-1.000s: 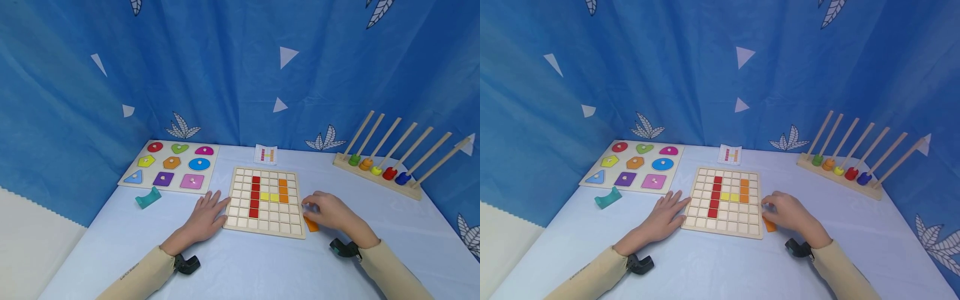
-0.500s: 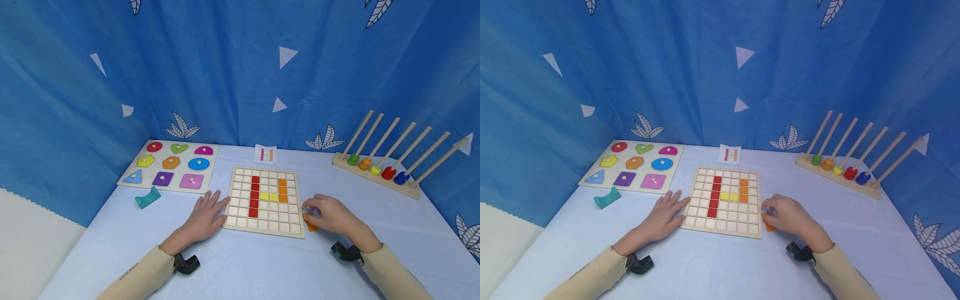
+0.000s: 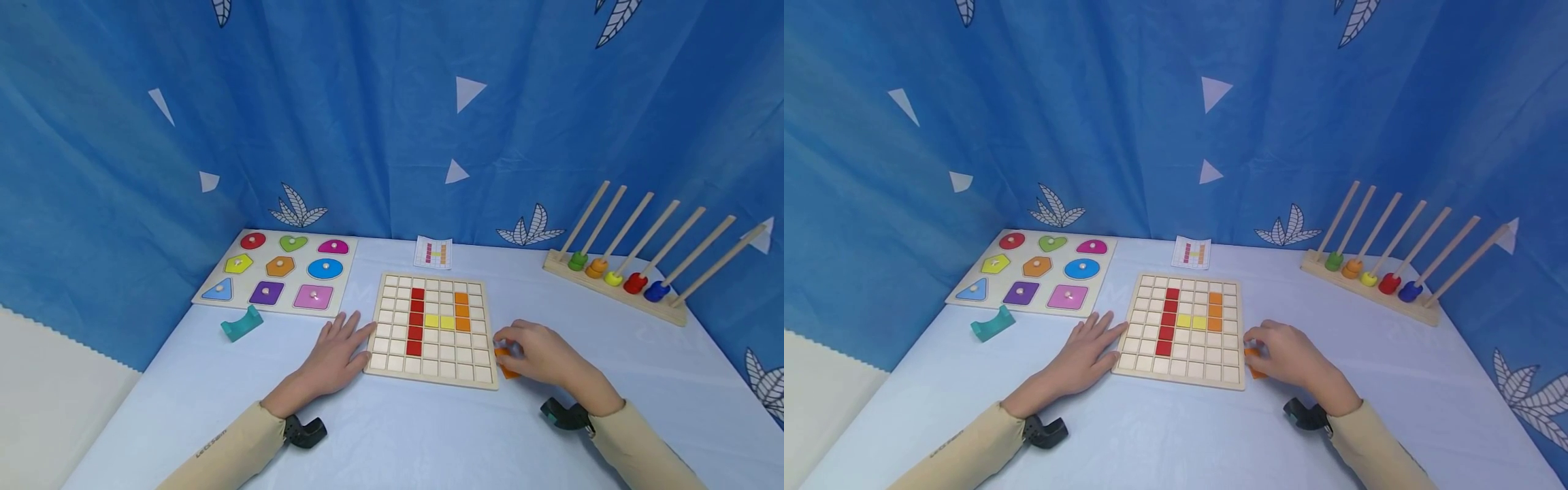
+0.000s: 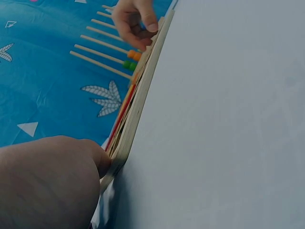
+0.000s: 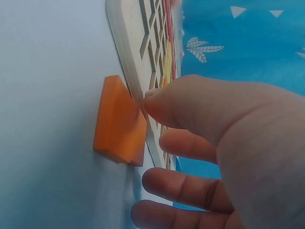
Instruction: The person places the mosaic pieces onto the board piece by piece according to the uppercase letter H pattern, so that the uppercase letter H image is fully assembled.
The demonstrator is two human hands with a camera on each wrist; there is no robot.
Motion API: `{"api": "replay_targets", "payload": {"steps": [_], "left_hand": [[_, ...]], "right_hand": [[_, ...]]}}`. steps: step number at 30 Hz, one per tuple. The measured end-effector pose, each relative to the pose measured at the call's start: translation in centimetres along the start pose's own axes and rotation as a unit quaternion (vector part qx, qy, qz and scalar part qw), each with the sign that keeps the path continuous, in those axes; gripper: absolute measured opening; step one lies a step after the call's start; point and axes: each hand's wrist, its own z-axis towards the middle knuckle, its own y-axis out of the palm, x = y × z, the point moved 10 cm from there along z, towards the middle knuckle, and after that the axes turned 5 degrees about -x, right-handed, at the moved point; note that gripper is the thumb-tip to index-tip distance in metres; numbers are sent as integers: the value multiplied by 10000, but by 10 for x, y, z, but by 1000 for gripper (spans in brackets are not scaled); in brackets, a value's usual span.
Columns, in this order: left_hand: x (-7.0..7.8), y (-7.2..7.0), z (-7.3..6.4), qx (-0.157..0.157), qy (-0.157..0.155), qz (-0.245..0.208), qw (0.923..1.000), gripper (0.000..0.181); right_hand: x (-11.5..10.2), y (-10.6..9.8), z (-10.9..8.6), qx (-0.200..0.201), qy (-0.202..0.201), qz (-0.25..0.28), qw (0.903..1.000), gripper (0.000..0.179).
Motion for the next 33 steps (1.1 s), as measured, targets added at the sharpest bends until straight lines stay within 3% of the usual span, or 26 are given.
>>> {"api": "replay_targets", "payload": {"steps": [19,33], "left_hand": [[1,0,0,7,40,14,10000,55],[2,-2,-1,-15,38,15,10000,56]], "right_hand": [[2,3,-1,-29,186,-127,9997,29],[10,7,3,42,352,138,9993,18]]}}
